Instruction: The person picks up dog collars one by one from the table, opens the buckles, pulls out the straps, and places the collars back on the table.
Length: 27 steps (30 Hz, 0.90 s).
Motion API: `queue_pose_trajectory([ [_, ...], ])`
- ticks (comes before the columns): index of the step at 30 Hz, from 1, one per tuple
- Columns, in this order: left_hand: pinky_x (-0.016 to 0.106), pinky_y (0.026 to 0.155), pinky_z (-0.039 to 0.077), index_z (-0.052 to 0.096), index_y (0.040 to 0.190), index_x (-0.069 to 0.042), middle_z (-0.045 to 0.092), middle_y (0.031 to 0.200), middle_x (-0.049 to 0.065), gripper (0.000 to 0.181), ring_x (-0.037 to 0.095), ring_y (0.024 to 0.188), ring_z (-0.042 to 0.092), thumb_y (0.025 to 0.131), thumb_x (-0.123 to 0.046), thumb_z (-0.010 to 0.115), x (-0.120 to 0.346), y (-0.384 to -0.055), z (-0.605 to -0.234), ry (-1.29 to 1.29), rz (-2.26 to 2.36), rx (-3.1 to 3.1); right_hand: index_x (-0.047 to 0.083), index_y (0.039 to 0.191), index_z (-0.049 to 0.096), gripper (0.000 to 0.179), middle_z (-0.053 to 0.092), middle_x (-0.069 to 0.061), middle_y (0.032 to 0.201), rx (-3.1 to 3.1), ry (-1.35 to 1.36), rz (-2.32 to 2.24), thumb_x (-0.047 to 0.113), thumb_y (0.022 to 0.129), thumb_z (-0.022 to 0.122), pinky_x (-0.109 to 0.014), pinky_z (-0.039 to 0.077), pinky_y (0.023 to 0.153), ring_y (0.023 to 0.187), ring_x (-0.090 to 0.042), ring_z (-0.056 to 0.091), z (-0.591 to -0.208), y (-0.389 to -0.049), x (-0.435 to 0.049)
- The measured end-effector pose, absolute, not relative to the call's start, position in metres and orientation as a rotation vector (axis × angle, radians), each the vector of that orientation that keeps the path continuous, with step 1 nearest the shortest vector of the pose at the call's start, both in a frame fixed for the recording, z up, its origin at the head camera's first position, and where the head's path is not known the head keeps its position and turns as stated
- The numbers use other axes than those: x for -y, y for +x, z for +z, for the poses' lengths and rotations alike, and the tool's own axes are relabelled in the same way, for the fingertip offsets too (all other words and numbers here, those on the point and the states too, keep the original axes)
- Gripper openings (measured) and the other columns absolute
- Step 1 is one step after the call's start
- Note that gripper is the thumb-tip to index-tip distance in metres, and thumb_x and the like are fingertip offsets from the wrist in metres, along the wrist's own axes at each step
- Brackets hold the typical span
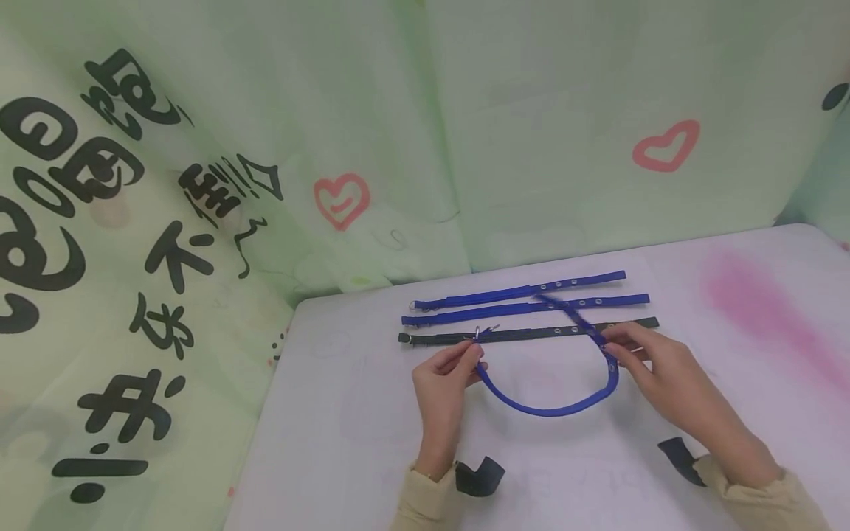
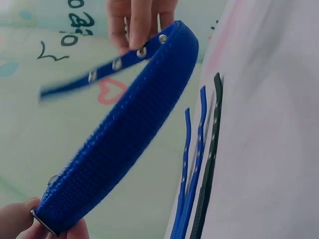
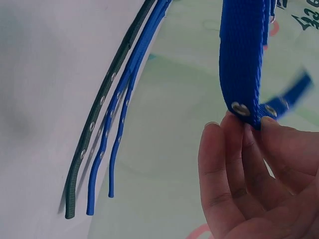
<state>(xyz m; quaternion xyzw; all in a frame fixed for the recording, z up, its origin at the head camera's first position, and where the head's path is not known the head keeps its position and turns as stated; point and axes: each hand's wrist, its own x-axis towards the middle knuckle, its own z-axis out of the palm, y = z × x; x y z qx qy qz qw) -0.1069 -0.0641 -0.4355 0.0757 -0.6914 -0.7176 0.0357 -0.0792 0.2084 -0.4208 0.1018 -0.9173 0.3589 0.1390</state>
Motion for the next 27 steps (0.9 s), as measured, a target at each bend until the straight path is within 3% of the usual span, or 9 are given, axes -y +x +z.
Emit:
queue_pose_trajectory([
  [5,0.031,0.076,0.061,0.076,0.107,-0.009,0.076,0.097,0.009,0.025,0.023,0.083,0.075,0.086,-0.023,0.078,0.071,-0.109,-0.44,0.245,-2.188,2.094,0.0,0.111,0.062,0.019,0.071,-0.01,0.093,2.676,0.265,1.039,0.002,0.093,0.066,-0.013,0.052,0.068,0.082,-0.025,0.066,-0.421,-0.079,-0.212],
  [10,0.032,0.075,0.061,0.074,0.111,-0.007,0.076,0.099,0.011,0.027,0.024,0.085,0.075,0.088,-0.02,0.076,0.074,-0.108,-0.437,0.212,-2.196,2.089,-0.003,0.113,0.058,0.022,0.07,-0.017,0.094,2.704,0.17,1.085,0.006,0.094,0.066,-0.012,0.051,0.065,0.083,-0.03,0.068,-0.422,-0.079,-0.215],
  [13,0.031,0.074,0.061,0.073,0.113,-0.008,0.076,0.1,0.011,0.027,0.023,0.085,0.075,0.088,-0.019,0.075,0.074,-0.107,-0.436,0.192,-2.185,2.095,-0.003,0.113,0.057,0.023,0.069,-0.017,0.093,2.683,0.115,1.096,0.007,0.094,0.066,-0.007,0.048,0.065,0.082,-0.009,0.064,-0.422,-0.079,-0.217],
  [16,0.031,0.073,0.061,0.072,0.115,-0.008,0.076,0.1,0.011,0.027,0.023,0.085,0.075,0.089,-0.017,0.074,0.074,-0.107,-0.435,0.174,-2.165,2.108,-0.003,0.113,0.057,0.024,0.067,-0.015,0.093,2.65,0.118,1.099,0.007,0.094,0.067,-0.005,0.047,0.067,0.081,0.012,0.051,-0.421,-0.08,-0.218],
  [18,0.031,0.073,0.061,0.071,0.115,-0.008,0.076,0.1,0.011,0.027,0.022,0.086,0.075,0.09,-0.017,0.073,0.073,-0.107,-0.434,0.173,-2.153,2.122,-0.003,0.114,0.057,0.024,0.067,-0.014,0.094,2.642,0.148,1.105,0.008,0.094,0.066,-0.007,0.048,0.068,0.082,0.017,0.045,-0.42,-0.081,-0.215],
  [23,0.031,0.075,0.061,0.069,0.118,-0.007,0.076,0.102,0.011,0.026,0.022,0.088,0.075,0.093,-0.015,0.069,0.073,-0.104,-0.431,0.142,-2.156,2.147,0.0,0.114,0.061,0.023,0.067,-0.009,0.097,2.666,0.248,1.111,0.009,0.094,0.067,-0.014,0.052,0.071,0.084,0.003,0.054,-0.413,-0.083,-0.2],
  [27,0.032,0.077,0.06,0.066,0.118,-0.006,0.075,0.104,0.012,0.024,0.024,0.092,0.075,0.095,-0.013,0.066,0.073,-0.103,-0.429,0.053,-2.199,2.109,0.003,0.114,0.062,0.023,0.066,-0.007,0.102,2.754,0.316,1.13,0.017,0.096,0.066,-0.031,0.058,0.077,0.09,-0.015,0.062,-0.406,-0.085,-0.18],
])
